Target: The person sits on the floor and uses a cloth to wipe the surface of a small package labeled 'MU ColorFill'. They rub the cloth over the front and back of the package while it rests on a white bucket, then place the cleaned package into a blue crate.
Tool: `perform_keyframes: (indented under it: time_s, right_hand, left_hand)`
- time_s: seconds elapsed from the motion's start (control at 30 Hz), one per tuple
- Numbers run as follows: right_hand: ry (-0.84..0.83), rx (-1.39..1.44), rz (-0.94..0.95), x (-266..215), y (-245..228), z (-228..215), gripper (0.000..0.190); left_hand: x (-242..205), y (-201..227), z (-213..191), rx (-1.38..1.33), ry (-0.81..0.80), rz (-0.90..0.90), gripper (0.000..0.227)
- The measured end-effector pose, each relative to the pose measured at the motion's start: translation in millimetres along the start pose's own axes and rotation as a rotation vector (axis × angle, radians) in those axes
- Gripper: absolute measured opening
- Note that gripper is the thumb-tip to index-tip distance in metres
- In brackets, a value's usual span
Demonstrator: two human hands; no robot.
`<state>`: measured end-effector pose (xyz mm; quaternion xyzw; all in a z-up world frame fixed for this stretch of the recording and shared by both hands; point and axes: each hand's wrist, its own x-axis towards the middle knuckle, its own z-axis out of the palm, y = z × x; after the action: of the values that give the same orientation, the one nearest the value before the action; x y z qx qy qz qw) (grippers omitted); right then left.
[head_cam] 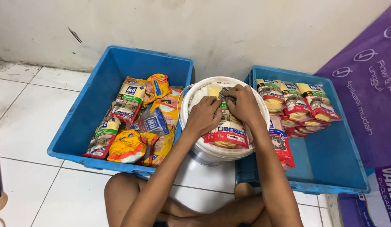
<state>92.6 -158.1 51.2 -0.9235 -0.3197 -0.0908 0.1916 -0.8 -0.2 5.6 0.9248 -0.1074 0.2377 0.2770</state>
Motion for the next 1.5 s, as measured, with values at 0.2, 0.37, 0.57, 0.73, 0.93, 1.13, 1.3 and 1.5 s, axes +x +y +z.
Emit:
perform_keyframes:
  time_s: [0.2,0.37,0.57,0.73,0.93,1.13,1.3,1.5]
  right_hand:
    - [-0.037,0.109,-0.059,33,3,16,0.025]
    - [-0.034,0.064,-0.076,60,25,55,0.022]
    - [0.025,-0.068,-0.050,28,22,37,0.021]
    - [0.054,-0.068,0.111,-34,-11,0,0.028]
    - [0.036,0.038,0.156,-74,-31,-24,0.029]
    - [0.120,-0.009,0.022,16,29,31,0.022]
    - [0.120,-0.092,-0.069,54,38,68,0.018]
    - [0.117,-0.146,-0.088,43,25,62,0.020]
  left_hand:
    - [1,-6,2,0.022,-0.011,-0.003,0.042]
    - [1,-9,7,0.013,-0.025,-0.020,0.043]
    - [3,-11,8,-0.024,-0.024,-0.050,0.041]
    - [5,-10,7,-0.032,-0.045,-0.089,0.042]
    - [3,0,2,-0.028,-0.034,-0.067,0.039]
    - [3,-2,-1,-0.009,-0.017,-0.045,0.035]
    - [5,-7,8,-0.015,-0.001,-0.054,0.036]
    - [2,-6,6,-0.088,0.007,-0.075,0.037]
